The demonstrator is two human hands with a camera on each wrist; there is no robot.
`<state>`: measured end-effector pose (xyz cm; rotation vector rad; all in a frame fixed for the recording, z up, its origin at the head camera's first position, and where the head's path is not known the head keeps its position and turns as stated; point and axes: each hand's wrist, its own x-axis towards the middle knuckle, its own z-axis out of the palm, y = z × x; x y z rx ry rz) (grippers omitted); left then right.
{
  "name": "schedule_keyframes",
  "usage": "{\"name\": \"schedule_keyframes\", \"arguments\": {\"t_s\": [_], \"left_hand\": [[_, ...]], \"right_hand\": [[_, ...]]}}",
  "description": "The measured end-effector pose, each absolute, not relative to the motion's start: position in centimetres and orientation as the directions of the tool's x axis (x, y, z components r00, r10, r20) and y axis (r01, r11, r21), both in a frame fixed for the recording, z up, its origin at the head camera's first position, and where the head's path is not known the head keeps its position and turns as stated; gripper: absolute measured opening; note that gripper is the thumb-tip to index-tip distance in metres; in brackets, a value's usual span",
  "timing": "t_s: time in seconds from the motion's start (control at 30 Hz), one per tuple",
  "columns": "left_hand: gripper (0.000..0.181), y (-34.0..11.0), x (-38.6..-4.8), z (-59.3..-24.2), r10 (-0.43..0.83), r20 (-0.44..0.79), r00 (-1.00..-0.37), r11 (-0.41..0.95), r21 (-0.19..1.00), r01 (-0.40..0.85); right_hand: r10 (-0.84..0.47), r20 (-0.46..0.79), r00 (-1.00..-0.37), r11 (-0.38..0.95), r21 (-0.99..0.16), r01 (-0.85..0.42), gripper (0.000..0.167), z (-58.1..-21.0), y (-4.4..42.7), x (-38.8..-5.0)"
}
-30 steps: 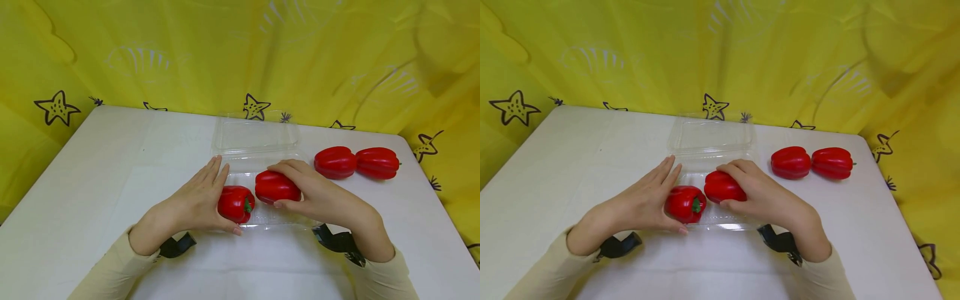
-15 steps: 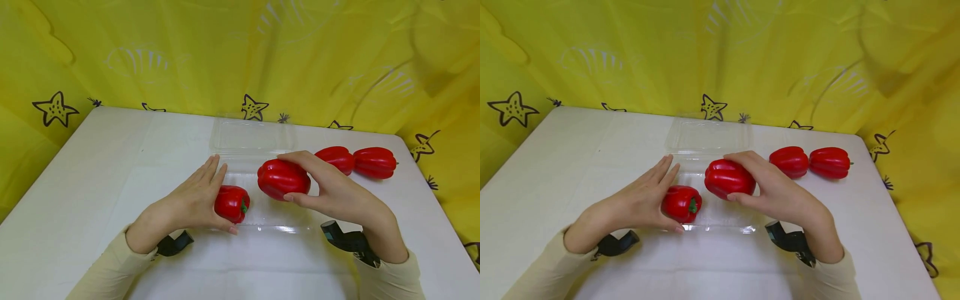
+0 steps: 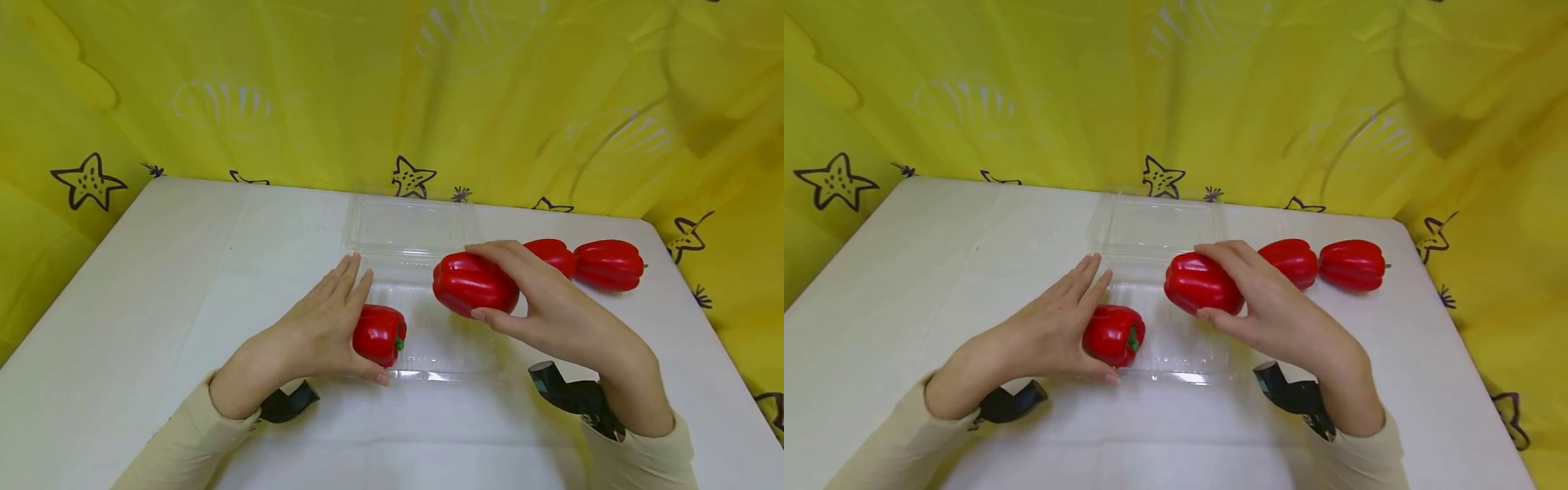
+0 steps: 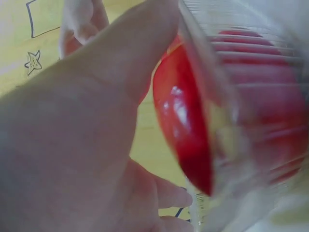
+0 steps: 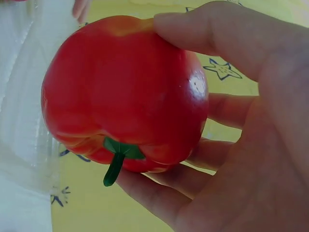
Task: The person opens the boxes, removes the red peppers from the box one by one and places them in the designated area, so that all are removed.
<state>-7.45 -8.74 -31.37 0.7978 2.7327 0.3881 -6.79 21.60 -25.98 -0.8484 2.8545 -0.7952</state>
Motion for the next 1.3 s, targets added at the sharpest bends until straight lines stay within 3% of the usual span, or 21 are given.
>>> {"name": "schedule_keyframes", "arguments": {"t_s": [0.57,1.0,1.3], "left_hand": [[0.135,-10.3,-7.5,-31.1,0.530,-0.220,-0.819,0.820,0.378,0.429],[0.135,-9.9,-7.6,-31.2,0.526,-0.217,-0.822,0.824,0.369,0.430],[0.135,-9.7,-7.6,-31.0,0.520,-0.223,-0.825,0.828,0.369,0.422]], "right_hand": [[-0.426,0.154,-0.892,0.795,-0.407,-0.450,0.079,-26.1,24.6,-5.6],[-0.279,-0.032,-0.960,0.882,-0.405,-0.243,0.083,-26.6,27.4,-6.2],[-0.247,-0.026,-0.969,0.887,-0.409,-0.215,0.083,-26.9,28.0,-6.5]]}}
